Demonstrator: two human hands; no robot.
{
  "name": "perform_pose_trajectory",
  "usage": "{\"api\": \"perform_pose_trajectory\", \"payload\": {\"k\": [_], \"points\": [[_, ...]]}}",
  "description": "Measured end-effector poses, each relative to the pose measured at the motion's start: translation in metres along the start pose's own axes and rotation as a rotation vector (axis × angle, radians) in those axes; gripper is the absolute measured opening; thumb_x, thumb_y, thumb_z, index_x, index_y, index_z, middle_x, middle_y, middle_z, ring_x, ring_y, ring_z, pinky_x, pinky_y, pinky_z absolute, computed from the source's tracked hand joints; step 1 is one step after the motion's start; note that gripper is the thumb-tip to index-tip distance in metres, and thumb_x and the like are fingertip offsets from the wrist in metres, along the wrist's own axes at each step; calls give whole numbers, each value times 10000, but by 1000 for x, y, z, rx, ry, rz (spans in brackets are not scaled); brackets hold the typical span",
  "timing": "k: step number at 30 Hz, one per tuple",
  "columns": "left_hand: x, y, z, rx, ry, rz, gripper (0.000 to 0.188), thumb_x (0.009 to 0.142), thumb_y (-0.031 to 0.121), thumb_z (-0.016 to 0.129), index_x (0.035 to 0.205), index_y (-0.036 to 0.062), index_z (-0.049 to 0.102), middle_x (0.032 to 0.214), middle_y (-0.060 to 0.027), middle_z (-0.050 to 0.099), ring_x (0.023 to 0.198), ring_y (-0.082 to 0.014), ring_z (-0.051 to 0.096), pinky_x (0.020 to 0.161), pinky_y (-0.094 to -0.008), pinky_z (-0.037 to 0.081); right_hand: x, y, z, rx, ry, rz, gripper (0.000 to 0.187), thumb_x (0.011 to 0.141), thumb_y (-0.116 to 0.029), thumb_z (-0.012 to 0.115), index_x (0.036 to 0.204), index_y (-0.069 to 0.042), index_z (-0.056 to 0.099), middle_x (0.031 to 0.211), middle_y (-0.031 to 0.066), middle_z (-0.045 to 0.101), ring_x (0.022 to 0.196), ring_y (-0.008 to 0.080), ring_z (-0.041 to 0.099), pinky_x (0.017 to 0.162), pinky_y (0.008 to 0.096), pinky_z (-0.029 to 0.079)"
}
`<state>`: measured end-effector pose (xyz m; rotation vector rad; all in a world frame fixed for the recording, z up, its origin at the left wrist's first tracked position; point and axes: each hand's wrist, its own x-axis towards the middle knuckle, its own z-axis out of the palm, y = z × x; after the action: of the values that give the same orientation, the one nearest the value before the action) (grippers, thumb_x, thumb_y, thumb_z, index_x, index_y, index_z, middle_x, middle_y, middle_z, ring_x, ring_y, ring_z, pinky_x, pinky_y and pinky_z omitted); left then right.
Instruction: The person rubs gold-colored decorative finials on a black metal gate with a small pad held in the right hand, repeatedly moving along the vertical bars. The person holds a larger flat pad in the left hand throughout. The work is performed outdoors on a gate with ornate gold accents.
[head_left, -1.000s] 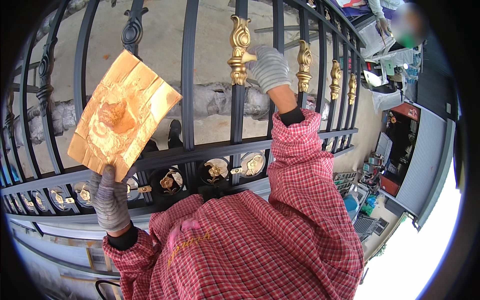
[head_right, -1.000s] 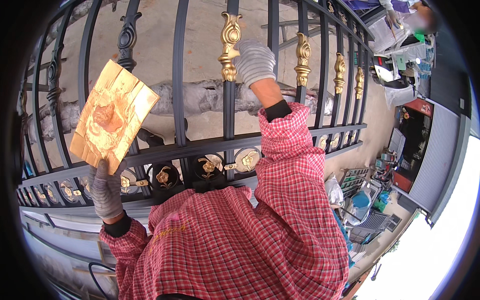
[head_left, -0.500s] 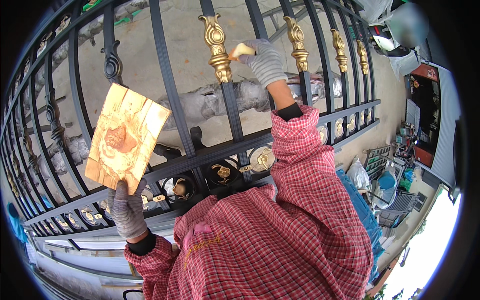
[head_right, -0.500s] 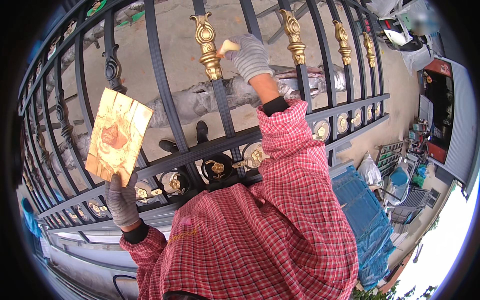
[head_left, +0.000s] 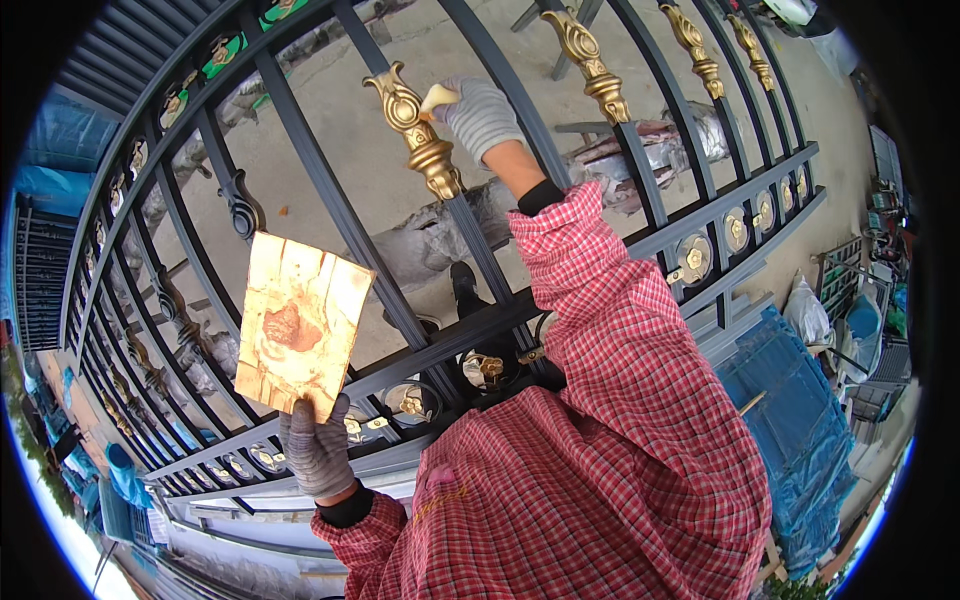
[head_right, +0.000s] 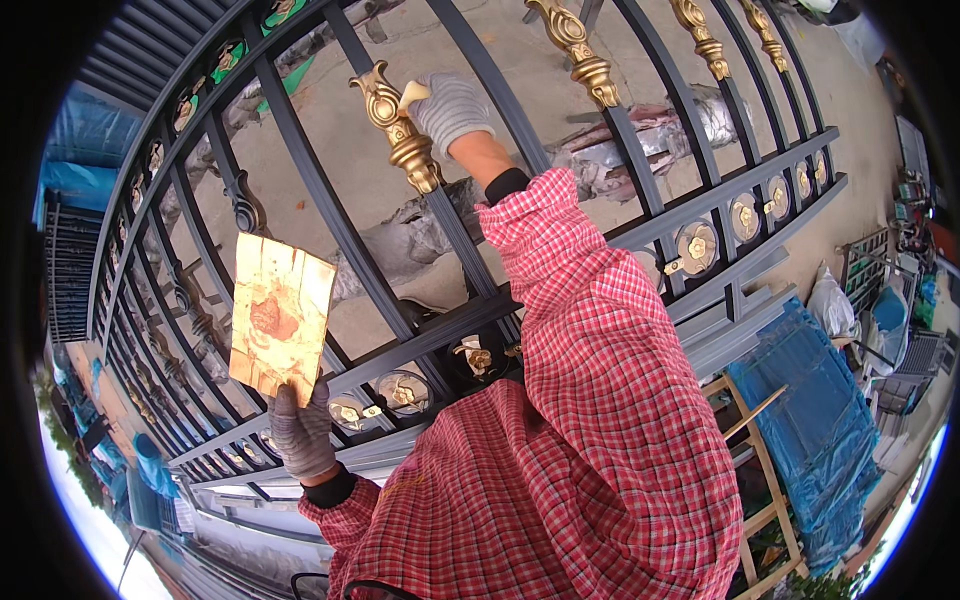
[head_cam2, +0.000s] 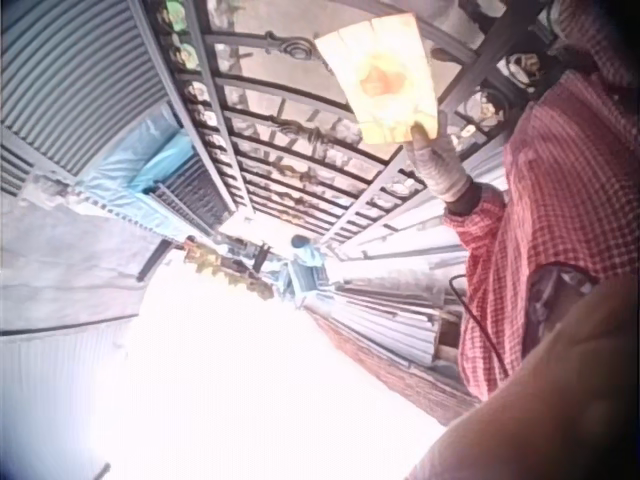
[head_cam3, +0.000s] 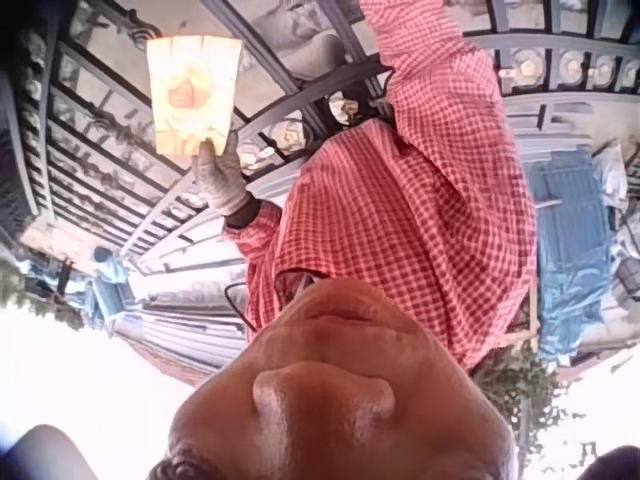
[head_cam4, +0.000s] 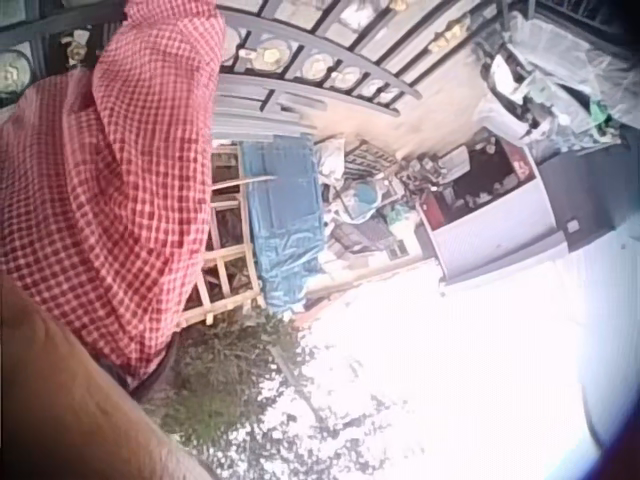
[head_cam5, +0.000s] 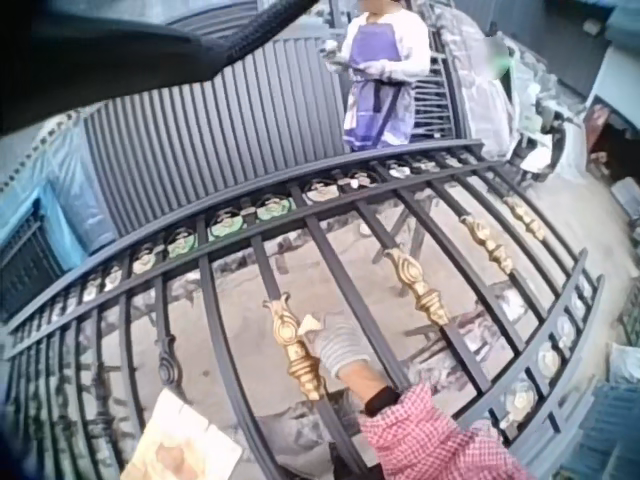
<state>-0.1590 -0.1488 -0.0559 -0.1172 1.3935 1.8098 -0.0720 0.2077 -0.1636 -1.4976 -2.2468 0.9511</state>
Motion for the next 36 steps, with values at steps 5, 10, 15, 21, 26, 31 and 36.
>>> {"api": "perform_pose_trajectory", "payload": {"k": [5,10,15,21,26,31,36], "points": [[6,0,11,19,-9,-29,595,706,192,633,1192,4,345,1110,-110,468,955,-201,511,710,-304,502,33,18,29,142,134,73,337,652,-195,646,945,-45,573,881,165,583,817,300,560,714,342,441],[8,1,14,24,-19,-50,590,707,185,633,1186,-7,346,1102,-117,472,944,-207,522,715,-306,501,31,-8,30,200,230,-55,352,665,-208,639,950,-11,569,883,173,585,807,298,566,726,329,441],[12,-1,28,35,11,-20,586,710,189,631,1179,-19,347,1088,-124,481,917,-213,534,720,-300,499,69,-2,36,211,177,94,311,669,-239,629,909,-46,587,882,159,583,807,306,559,698,361,443],[14,-1,27,36,-5,-28,584,711,199,633,1174,-20,353,1080,-123,485,917,-209,533,706,-285,500,74,-10,40,0,168,52,317,653,-269,646,906,-88,589,870,153,583,816,317,555,689,387,446],[11,-1,19,31,27,-28,573,714,198,632,1168,-22,359,1062,-125,497,905,-211,539,713,-289,498,78,-5,17,-20,214,-70,337,655,-283,644,934,-106,579,901,142,583,849,313,550,710,382,444],[13,-2,25,30,22,-32,578,712,203,636,1173,-9,361,1068,-116,499,914,-205,537,706,-292,503,79,-17,26,-152,67,121,281,672,-277,621,896,-109,595,891,134,589,841,299,559,719,373,444],[7,0,17,30,25,-28,578,712,200,633,1177,-8,361,1083,-119,491,929,-205,532,704,-293,507,62,-10,9,-75,139,-80,312,654,-280,637,903,-96,603,845,137,595,808,298,564,704,357,441]]}}
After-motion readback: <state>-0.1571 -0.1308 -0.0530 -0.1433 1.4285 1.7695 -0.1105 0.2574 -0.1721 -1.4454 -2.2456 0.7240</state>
